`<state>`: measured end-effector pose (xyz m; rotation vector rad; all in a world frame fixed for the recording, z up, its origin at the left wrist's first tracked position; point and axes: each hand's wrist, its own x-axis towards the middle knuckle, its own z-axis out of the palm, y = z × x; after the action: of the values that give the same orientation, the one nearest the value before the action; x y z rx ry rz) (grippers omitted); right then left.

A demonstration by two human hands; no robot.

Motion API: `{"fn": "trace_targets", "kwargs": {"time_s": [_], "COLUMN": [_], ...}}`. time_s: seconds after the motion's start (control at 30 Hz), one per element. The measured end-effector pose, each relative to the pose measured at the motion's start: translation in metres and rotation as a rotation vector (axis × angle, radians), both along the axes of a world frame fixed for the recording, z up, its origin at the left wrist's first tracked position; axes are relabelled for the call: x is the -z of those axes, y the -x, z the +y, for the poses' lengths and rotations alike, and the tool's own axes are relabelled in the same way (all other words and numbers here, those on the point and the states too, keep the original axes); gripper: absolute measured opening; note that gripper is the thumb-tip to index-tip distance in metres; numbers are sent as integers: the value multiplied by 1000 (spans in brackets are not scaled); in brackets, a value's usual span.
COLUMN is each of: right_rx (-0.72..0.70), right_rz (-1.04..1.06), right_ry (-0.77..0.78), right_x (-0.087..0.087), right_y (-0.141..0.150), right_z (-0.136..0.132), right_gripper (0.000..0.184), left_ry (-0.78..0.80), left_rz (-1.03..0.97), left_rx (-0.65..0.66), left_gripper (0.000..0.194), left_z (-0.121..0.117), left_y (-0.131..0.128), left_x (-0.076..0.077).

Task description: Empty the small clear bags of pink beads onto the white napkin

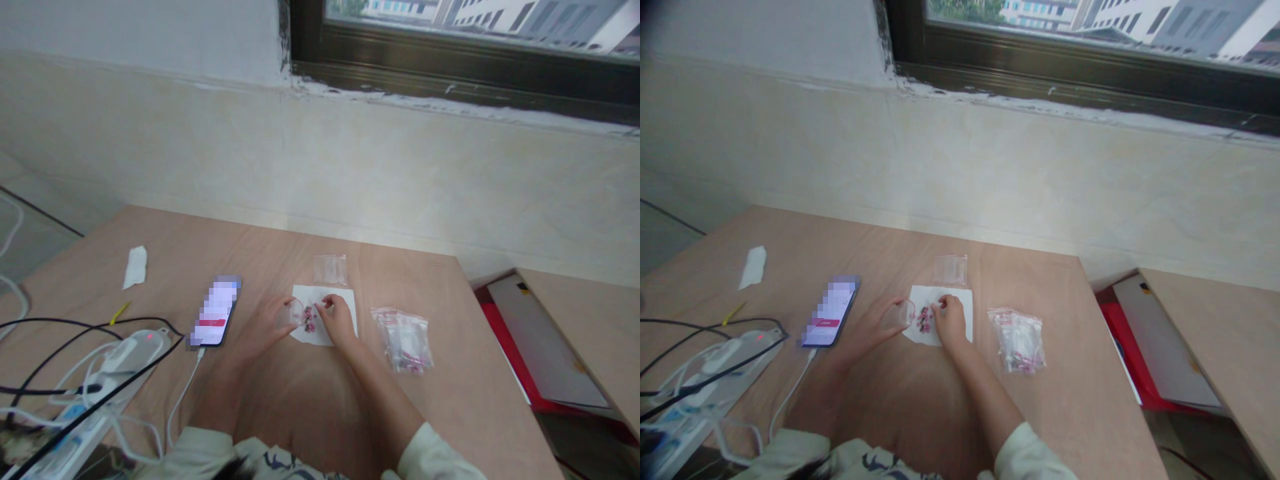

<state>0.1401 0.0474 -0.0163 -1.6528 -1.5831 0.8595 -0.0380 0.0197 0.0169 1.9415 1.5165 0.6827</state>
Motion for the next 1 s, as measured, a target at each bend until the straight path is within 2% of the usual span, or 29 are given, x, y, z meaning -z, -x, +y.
{"fn": "trace_targets", "kwargs": {"time_s": [0.1, 0.2, 0.27, 0.37, 0.43, 0.57, 0.7, 0.9, 1.0], "right_rx": [-65, -83, -95, -194, -198, -113, -196, -218, -210], "right_rz": [-182, -229, -185, -47, -9, -140, -230, -122, -104], "right_ry": [-22, -28, -44, -76, -77, -60, -54, -74, -86], "right_x": [16, 15, 9, -2, -4, 8, 19, 1, -2], "right_y": [0, 1, 2, 5, 6, 1, -1, 7, 6], "right_z": [8, 8, 5, 1, 1, 7, 14, 8, 0], "right_gripper": [4, 7, 8, 6, 8, 12, 13, 6, 11], "left_ry": [-5, -3, 8, 21, 20, 46, 42, 62, 55], "left_rz": [49, 80, 89, 76, 67, 51, 59, 98, 86], "left_rx": [13, 7, 10, 20, 10, -21, -22, -18, -23], "left_gripper": [43, 43, 42, 38, 37, 40, 40, 41, 40], "left_z": [6, 10, 12, 15, 17, 16, 14, 17, 17], "left_y": [3, 1, -3, -11, -14, -13, -10, -10, -11], "left_x": [11, 16, 17, 15, 13, 12, 13, 20, 21]}}
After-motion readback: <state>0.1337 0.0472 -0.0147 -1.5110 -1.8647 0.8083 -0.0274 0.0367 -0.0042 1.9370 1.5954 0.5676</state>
